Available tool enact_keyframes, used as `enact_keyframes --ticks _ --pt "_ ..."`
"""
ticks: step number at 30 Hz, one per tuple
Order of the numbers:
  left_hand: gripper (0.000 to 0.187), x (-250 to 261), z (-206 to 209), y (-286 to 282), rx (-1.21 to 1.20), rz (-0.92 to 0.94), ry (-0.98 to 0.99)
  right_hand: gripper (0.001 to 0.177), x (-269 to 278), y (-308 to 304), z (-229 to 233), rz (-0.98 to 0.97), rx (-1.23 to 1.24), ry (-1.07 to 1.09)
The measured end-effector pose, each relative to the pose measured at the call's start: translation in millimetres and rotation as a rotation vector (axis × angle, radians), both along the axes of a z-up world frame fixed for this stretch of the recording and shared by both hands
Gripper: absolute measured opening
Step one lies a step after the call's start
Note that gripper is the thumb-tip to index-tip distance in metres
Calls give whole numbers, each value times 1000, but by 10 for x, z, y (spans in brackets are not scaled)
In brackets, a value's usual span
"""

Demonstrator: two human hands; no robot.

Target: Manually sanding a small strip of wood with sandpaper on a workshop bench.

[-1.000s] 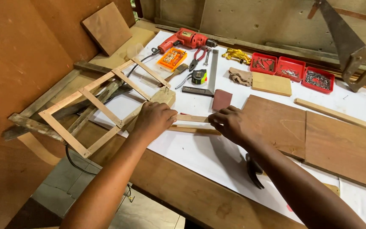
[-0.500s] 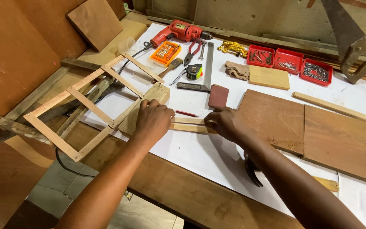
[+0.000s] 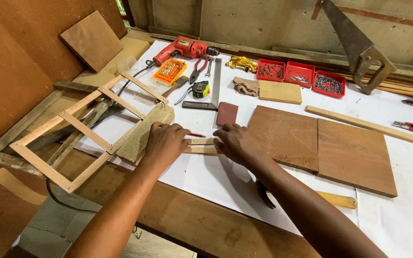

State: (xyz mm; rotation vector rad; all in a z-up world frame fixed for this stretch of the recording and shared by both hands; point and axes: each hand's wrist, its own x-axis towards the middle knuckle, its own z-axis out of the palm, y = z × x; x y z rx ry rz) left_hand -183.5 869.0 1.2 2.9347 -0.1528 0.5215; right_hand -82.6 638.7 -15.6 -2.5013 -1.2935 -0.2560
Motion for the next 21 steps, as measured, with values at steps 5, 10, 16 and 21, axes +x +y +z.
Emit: enact_keyframes --ticks 5,10,16,21 --pt "20 -127 -45 -265 -25 -125 -67 22 -237 -126 111 35 42 26" --pt "18 -54 -141 -399 6 -85 36 13 -292 -208 1 36 -15 -64" --pt "22 -66 -39 -475 3 -47 111 18 -274 -262 -62 54 50 -91" --pt "30 108 165 -857 -22 -212 -38 35 -279 -618 213 22 85 -44"
